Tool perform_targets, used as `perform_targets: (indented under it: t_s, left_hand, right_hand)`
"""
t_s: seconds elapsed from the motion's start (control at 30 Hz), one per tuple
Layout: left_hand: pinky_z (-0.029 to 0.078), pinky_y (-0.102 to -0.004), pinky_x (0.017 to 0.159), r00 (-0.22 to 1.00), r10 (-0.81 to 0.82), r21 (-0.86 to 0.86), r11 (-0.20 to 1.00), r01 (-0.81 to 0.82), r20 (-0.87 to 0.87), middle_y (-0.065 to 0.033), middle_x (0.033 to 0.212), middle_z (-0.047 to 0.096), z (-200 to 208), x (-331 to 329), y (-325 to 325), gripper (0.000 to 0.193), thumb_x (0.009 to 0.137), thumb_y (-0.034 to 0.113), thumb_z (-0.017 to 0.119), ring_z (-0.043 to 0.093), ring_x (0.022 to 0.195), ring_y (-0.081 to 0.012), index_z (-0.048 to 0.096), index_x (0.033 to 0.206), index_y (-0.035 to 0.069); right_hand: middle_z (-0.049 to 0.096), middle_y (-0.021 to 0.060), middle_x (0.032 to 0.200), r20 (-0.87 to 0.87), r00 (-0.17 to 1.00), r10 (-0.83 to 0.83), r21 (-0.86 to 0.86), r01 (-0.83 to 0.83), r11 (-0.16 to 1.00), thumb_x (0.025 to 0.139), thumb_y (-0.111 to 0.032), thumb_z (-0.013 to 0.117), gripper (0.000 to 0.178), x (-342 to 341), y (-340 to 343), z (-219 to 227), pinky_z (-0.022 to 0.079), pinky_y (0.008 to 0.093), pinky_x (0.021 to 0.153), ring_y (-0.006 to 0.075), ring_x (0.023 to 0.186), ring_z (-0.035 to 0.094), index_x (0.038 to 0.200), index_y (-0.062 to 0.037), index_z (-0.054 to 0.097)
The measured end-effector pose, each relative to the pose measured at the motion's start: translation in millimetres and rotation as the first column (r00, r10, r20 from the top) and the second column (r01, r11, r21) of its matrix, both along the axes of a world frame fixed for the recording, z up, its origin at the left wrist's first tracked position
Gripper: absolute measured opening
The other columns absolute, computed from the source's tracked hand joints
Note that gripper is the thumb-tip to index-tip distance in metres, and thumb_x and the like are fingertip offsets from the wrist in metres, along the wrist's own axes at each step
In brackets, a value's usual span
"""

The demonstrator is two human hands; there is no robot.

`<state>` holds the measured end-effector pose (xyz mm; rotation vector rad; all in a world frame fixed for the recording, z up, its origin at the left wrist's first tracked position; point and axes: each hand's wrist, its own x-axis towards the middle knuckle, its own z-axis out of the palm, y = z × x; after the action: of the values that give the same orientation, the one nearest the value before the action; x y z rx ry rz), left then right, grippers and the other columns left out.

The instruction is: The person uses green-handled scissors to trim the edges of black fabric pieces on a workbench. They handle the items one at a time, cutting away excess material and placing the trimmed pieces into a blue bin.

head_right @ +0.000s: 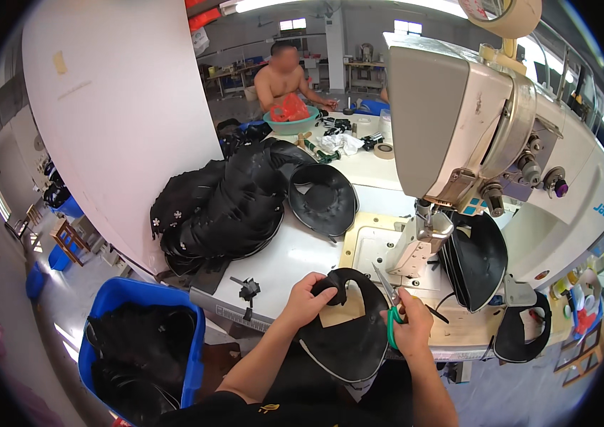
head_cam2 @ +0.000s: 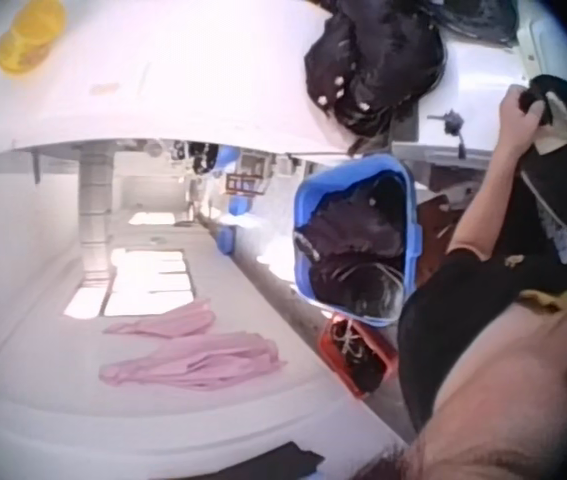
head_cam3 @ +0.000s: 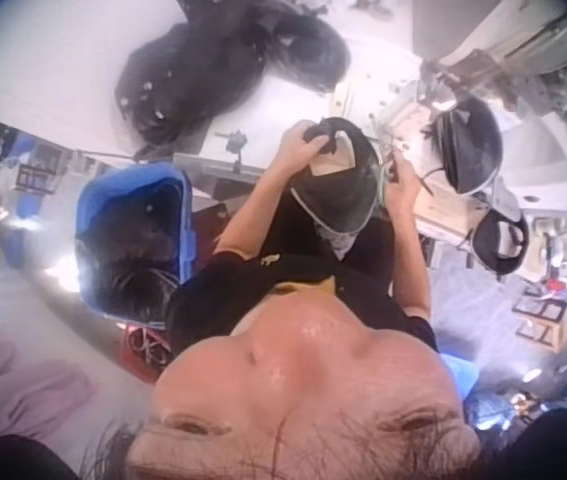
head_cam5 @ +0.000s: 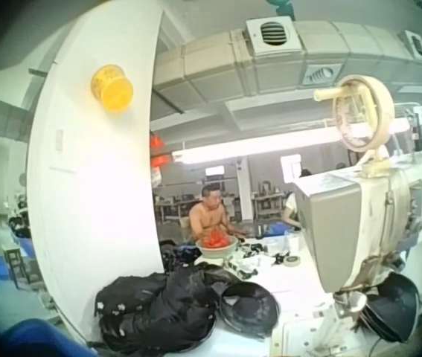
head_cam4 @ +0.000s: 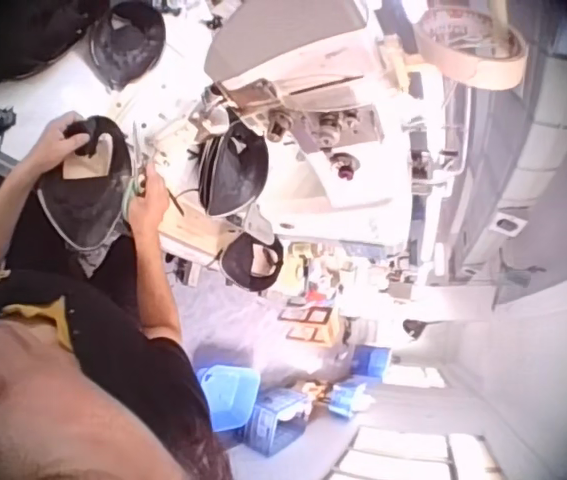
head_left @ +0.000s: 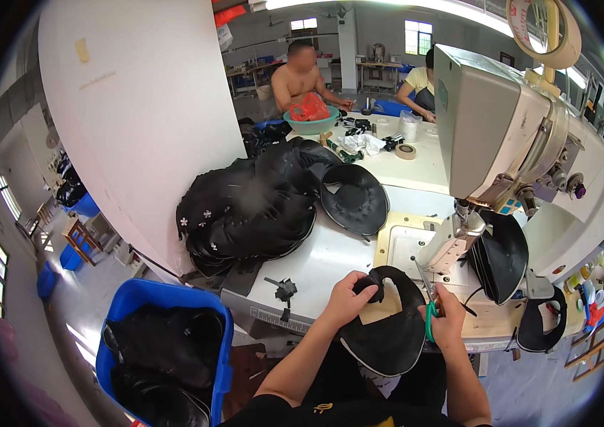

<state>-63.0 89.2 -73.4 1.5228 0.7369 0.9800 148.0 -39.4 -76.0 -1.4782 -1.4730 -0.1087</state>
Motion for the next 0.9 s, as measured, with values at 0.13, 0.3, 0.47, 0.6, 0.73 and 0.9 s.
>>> perform_targets:
  t_s: [0.13,0.3,0.47,0.6,0.73,0.9]
  left_hand:
    - [0.047,-0.0238,0.07,0.997,-0.062,-0.026,0.998,0.061,-0.039,-0.0028,0.085,0.063,1.0,1.3,1.7,0.022,0.083,0.014,0.067,0.056,0.078,-0.0078,0.059,0.098,0.0]
    - [0.046,-0.024,0.069,0.978,-0.076,0.021,0.996,0.081,-0.193,-0.0029,0.083,0.063,7.9,0.7,1.2,0.021,0.083,0.015,0.067,0.056,0.076,-0.0078,0.059,0.097,0.001]
    - [0.047,-0.0239,0.07,0.996,-0.087,-0.032,0.996,0.087,-0.015,-0.0024,0.084,0.063,4.8,-4.2,3.2,0.021,0.083,0.015,0.067,0.056,0.077,-0.0074,0.059,0.096,0.001]
    - [0.049,-0.0266,0.068,0.974,-0.11,-0.15,0.979,0.141,0.199,-0.0043,0.082,0.063,4.2,-8.0,0.6,0.018,0.085,0.015,0.065,0.059,0.075,-0.0104,0.057,0.094,0.001]
    - [0.051,-0.0283,0.067,0.918,-0.004,-0.439,0.877,0.194,0.397,-0.0084,0.084,0.063,20.3,-7.3,-24.0,0.02,0.087,0.015,0.063,0.062,0.072,-0.0147,0.053,0.097,0.001]
    - [0.053,-0.0294,0.063,0.875,0.103,-0.459,0.876,0.145,0.473,-0.012,0.086,0.064,23.1,-16.6,-44.6,0.025,0.089,0.019,0.06,0.063,0.067,-0.0201,0.05,0.102,0.0]
  right_hand:
    - [0.058,0.0055,0.083,0.009,1.0,-0.026,-0.025,0.027,0.999,0.058,0.002,0.08,0.065,0.2,-0.2,-1.7,0.043,0.0248,0.054,0.0136,0.063,0.05,0.118,-0.0028,0.055]
    - [0.061,0.0057,0.078,0.043,0.998,-0.05,0.015,0.05,0.999,0.055,-0.008,0.084,0.064,-0.8,2.9,0.8,0.043,0.0292,0.052,0.0182,0.059,0.052,0.113,-0.0051,0.058]
    - [0.061,0.0055,0.078,0.084,0.995,-0.054,0.032,0.051,0.998,0.055,-0.008,0.084,0.064,-5.8,3.1,10.5,0.043,0.0291,0.052,0.0181,0.059,0.052,0.113,-0.0048,0.058]
    - [0.06,0.0057,0.077,0.102,0.993,-0.067,0.041,0.063,0.997,0.055,-0.008,0.084,0.064,-7.1,3.9,14.0,0.044,0.0295,0.053,0.0187,0.059,0.052,0.113,-0.0048,0.058]
    - [0.058,0.0062,0.074,0.052,0.994,-0.098,-0.032,0.099,0.995,0.055,-0.009,0.084,0.063,-0.2,5.1,0.2,0.044,0.0299,0.053,0.0191,0.059,0.052,0.113,-0.0069,0.059]
    - [0.056,0.0064,0.072,0.007,0.995,-0.097,-0.056,0.097,0.994,0.058,-0.011,0.083,0.062,-5.0,1.5,11.9,0.044,0.0306,0.053,0.0201,0.06,0.053,0.115,-0.0085,0.058]
